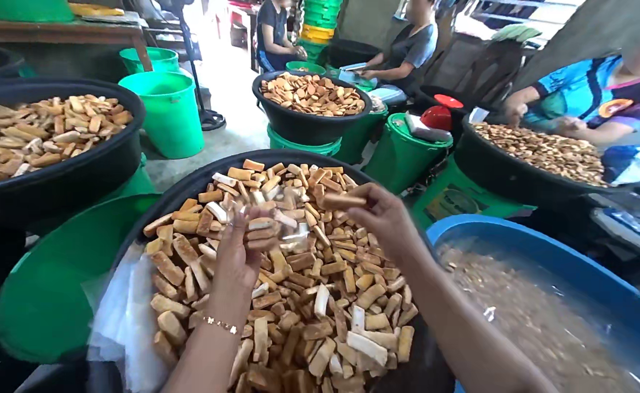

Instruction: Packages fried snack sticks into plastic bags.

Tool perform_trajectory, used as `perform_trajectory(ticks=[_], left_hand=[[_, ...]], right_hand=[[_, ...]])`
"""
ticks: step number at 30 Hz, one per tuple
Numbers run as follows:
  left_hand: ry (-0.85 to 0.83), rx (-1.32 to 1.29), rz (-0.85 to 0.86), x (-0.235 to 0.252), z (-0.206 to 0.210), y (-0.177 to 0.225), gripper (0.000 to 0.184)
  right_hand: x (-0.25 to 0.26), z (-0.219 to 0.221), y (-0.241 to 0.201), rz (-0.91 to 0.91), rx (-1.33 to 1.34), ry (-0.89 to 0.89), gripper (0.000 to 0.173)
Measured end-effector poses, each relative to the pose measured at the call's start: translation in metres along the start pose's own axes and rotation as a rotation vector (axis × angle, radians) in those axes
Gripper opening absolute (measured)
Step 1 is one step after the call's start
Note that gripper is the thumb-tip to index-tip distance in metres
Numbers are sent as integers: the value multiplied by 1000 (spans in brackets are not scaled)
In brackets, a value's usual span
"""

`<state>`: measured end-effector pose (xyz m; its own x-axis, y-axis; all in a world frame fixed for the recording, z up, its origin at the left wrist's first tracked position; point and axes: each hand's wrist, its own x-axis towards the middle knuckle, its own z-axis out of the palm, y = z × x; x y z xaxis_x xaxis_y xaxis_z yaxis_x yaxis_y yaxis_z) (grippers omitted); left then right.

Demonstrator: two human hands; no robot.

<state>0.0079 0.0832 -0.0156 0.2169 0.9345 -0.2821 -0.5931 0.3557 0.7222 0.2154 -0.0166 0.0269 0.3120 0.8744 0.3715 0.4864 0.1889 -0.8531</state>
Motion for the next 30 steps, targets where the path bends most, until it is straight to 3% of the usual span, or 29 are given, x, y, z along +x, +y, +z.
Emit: perform_trajectory(ticks=[3,10,12,15,18,22,24,26,28,30], left_hand=[[-202,68,-48,-15,8,-14,30],[-415,113,95,-16,-8,-11,30],[-467,108,137,-12,-12,-2,49],[-418,113,143,-13,-10,-4,20],[-282,79,116,-6,-10,0,37],[-29,90,88,3,-9,8,29],[17,96,48,4,-7,7,28],[18,83,20,5,-9,4,24],[34,57,18,6,-10,3,21],[65,33,21,6,-10,3,21]], right_hand=[[-23,26,-5,-287,-322,71,18],[-22,63,-10,-478,-239,43,29],[-18,70,-8,-577,-295,136,28],[-13,74,-10,-631,-241,58,25],[7,51,3,-346,-221,-100,24],[45,22,86,224,-762,-398,42],[45,21,123,282,-879,-437,45],[43,19,140,207,-913,-397,40],[43,12,132,126,-843,-294,33],[39,2,102,143,-606,-143,35]])
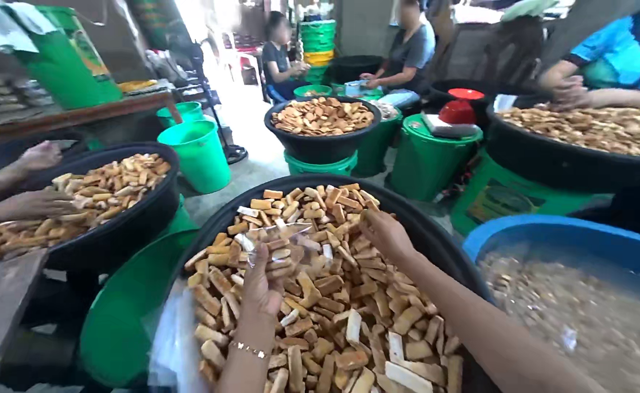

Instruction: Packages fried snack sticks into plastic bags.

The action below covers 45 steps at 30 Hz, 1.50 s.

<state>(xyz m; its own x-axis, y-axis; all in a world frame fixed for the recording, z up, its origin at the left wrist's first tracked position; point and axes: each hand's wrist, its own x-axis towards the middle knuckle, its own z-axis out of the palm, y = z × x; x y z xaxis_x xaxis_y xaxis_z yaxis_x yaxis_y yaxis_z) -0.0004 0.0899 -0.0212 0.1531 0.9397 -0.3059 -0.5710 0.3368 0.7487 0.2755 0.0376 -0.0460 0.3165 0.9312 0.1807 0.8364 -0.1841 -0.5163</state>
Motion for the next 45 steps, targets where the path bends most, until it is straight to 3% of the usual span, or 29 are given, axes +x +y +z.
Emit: perform_trajectory(ticks=[3,5,8,11,13,16,21,23,26,28,31,33,36,38,42,45], left_hand=[[-7,-47,22,-4,4,1,23],[-83,-84,46,-13,9,-1,26],[-249,-112,56,-29,15,-10,31],[-370,-155,7,-46,18,-18,30],[-419,-180,-32,-55,20,-23,26],[-436,-187,-84,-64,22,-23,18],[-401,-16,-75,-68,26,-20,22],[-447,82,-102,-74,27,-19,31],[-476,44,-77,-78,28,-17,20],[-471,-12,-43,-76,27,-15,17],[-490,40,-17,-73,25,-15,21],[-539,154,-14,-75,24,-16,34],[-645,419,193,-63,18,-14,60],[-689,583,341,-53,14,-9,69],[-720,803,427,-56,16,-13,62],[-622,674,378,-51,15,-19,59]], right_hand=[[-28,-33,-42,7,548,165,31],[-54,-39,-68,-60,766,202,28],[-77,-23,-94,-250,700,401,21],[-73,-2,-91,-519,519,665,16],[-67,4,-87,-653,426,740,12],[-70,-1,-83,-662,369,601,18],[-93,-26,-83,-459,360,232,36],[-104,-26,-82,-461,343,231,38],[-113,-27,-82,-535,411,358,34],[-122,-34,-81,-488,458,323,22],[-130,-41,-81,-441,451,-29,16],[-130,-41,-83,-421,458,-144,18],[-127,-56,-82,-373,408,-253,28],[-125,-64,-81,-334,318,-346,30],[-122,-67,-104,-130,28,-594,31],[-127,-64,-93,-219,211,-463,29]])
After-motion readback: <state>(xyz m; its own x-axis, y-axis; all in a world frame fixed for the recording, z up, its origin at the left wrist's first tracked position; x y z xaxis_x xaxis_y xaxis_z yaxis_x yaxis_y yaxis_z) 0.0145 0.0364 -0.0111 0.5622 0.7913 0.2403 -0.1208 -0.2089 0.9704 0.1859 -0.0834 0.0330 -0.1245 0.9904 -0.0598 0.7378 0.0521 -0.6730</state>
